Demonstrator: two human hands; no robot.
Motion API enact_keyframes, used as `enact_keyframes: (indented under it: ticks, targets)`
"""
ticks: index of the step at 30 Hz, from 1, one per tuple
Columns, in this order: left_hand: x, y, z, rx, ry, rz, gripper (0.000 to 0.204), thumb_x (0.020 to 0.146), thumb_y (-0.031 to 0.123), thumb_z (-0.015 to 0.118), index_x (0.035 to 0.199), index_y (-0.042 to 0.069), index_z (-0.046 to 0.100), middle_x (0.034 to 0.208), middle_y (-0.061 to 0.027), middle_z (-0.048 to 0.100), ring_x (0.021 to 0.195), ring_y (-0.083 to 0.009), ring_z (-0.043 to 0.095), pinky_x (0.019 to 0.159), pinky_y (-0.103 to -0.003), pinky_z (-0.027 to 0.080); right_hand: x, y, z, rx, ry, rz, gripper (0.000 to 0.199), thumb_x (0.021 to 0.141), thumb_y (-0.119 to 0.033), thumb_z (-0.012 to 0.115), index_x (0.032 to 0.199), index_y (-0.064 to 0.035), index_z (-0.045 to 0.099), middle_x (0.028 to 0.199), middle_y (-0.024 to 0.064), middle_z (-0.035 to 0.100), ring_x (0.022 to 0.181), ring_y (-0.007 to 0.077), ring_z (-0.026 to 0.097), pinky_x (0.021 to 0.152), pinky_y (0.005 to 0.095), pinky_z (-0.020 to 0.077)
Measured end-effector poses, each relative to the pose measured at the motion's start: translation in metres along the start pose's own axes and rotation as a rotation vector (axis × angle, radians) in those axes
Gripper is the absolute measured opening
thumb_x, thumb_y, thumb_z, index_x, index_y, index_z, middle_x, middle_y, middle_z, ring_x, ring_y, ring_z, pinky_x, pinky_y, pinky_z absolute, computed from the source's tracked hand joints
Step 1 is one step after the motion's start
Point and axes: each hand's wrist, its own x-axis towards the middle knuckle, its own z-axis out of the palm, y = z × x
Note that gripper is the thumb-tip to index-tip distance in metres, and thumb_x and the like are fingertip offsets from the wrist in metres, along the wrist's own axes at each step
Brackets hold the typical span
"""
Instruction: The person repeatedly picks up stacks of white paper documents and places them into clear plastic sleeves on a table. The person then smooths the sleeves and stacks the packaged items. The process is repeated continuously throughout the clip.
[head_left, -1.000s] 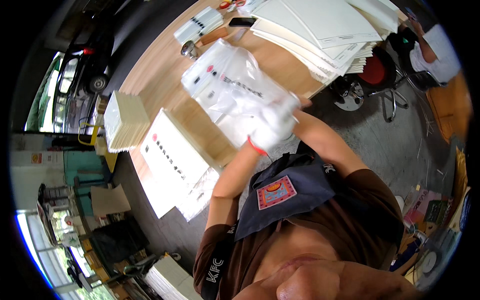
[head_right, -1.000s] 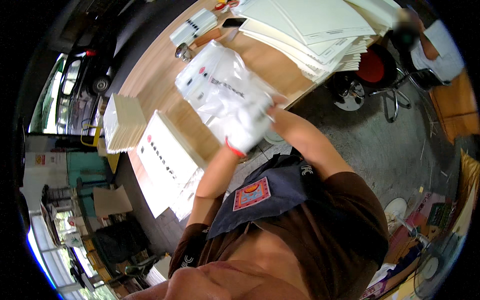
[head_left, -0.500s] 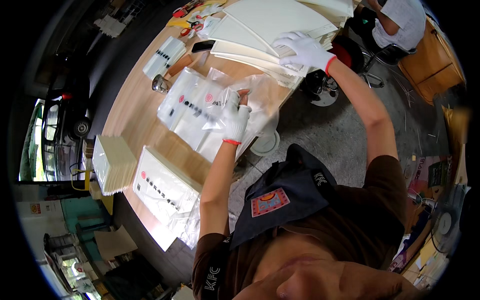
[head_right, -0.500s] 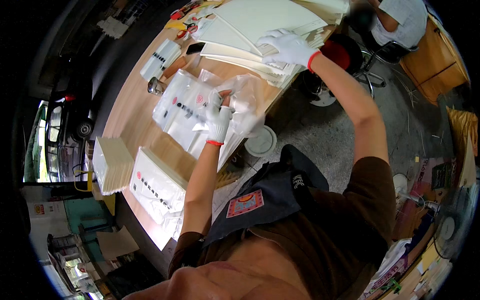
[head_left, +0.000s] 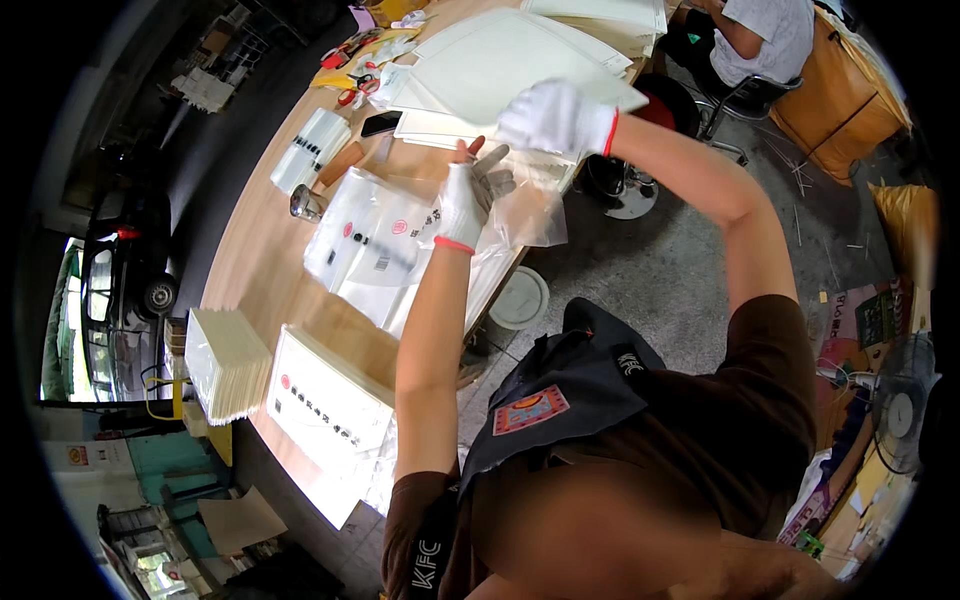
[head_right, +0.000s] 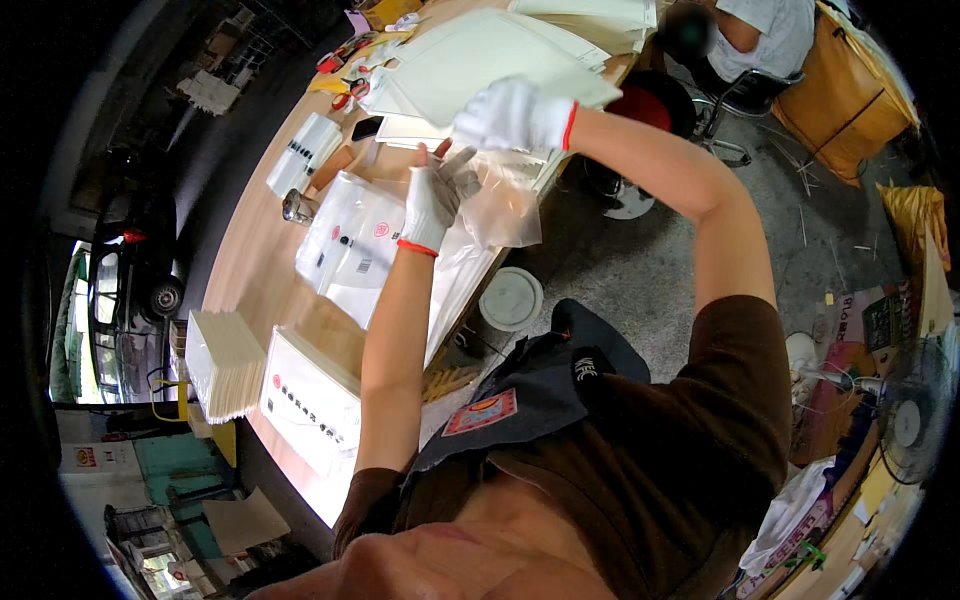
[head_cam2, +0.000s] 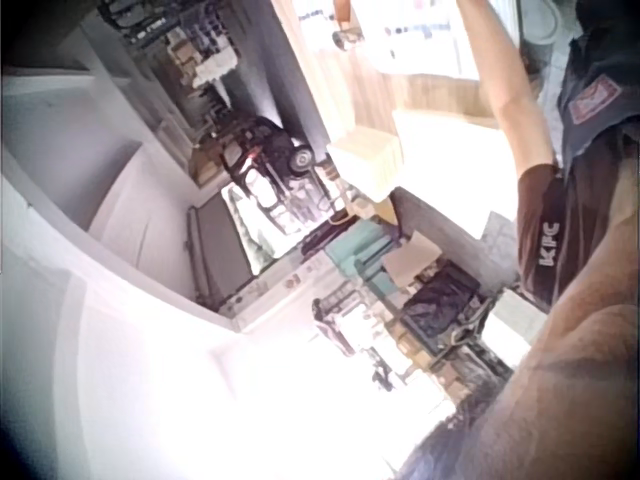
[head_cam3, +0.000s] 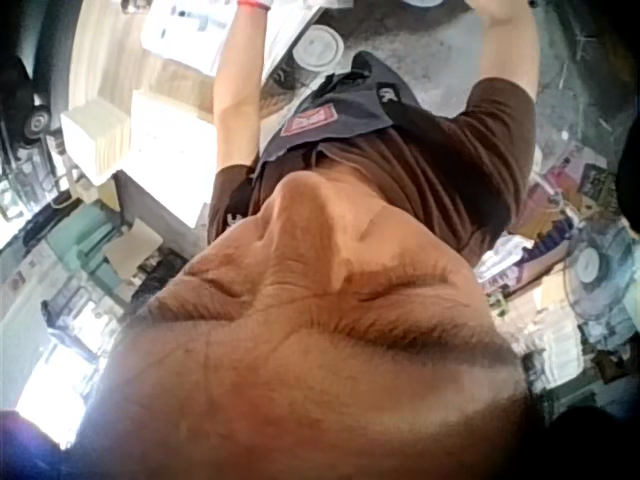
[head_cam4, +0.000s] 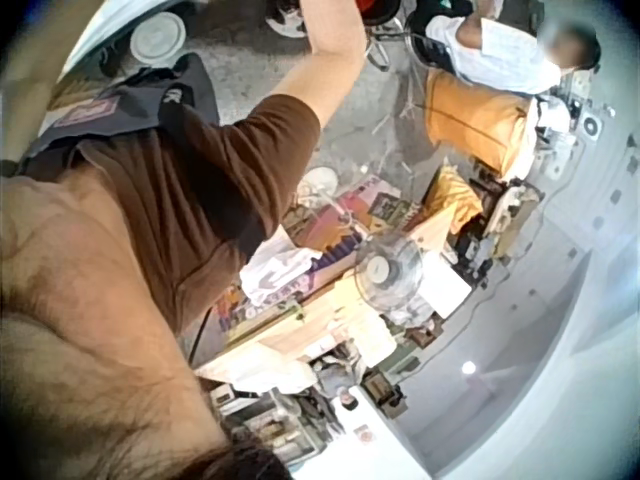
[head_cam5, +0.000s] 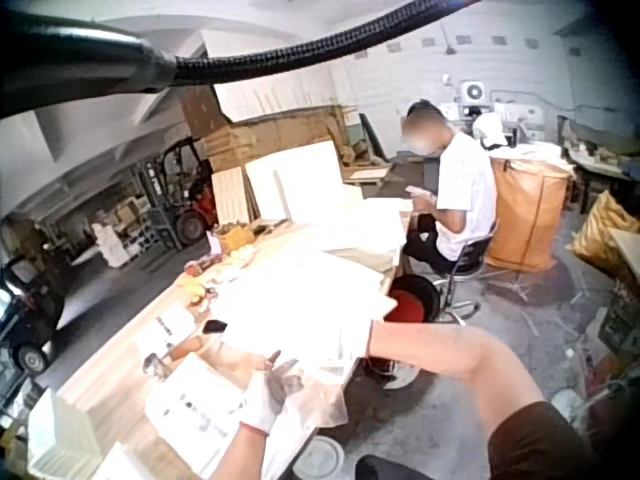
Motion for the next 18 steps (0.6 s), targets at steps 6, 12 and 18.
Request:
enact_keyframes:
  ticks: [6,12,18]
  targets:
    - [0.002,0.005,-0.005,0.055,0.191,-0.078,0.035,0.092,0.032,0.046,0.115,0.006,0.053,0.106,-0.0105,0.063,0.087,-0.0246,0.065,0.071,-0.036,0.055,-0.002,-0.050,-0.023,0.363,0.099,0.156,0.020,0.085,-0.033,0.052,0.093,-0.0161,0.060,0.085,0.0044,0.062,0.077,0.0214,0.062,0.065,0.0353,0.0507]
    - [-0.081,0.041,-0.036,0.102,0.218,-0.006,0.036,0.087,0.005,0.053,0.122,-0.003,0.050,0.107,-0.0173,0.061,0.088,-0.0267,0.065,0.071,-0.036,0.058,-0.076,0.090,0.015,0.143,-0.180,1.252,0.055,0.083,-0.053,0.052,0.114,-0.0070,0.055,0.099,0.0148,0.065,0.092,0.0307,0.063,0.081,0.0416,0.0484]
    - [-0.173,0.029,-0.096,0.076,0.405,-0.002,0.037,0.087,0.006,0.054,0.122,-0.005,0.049,0.107,-0.0181,0.062,0.087,-0.0272,0.066,0.071,-0.036,0.057,-0.133,0.145,0.060,1.017,-0.128,1.472,0.029,0.077,-0.033,0.065,0.066,-0.0070,0.059,0.051,-0.0034,0.039,0.041,0.0066,0.031,0.037,0.0247,0.0223]
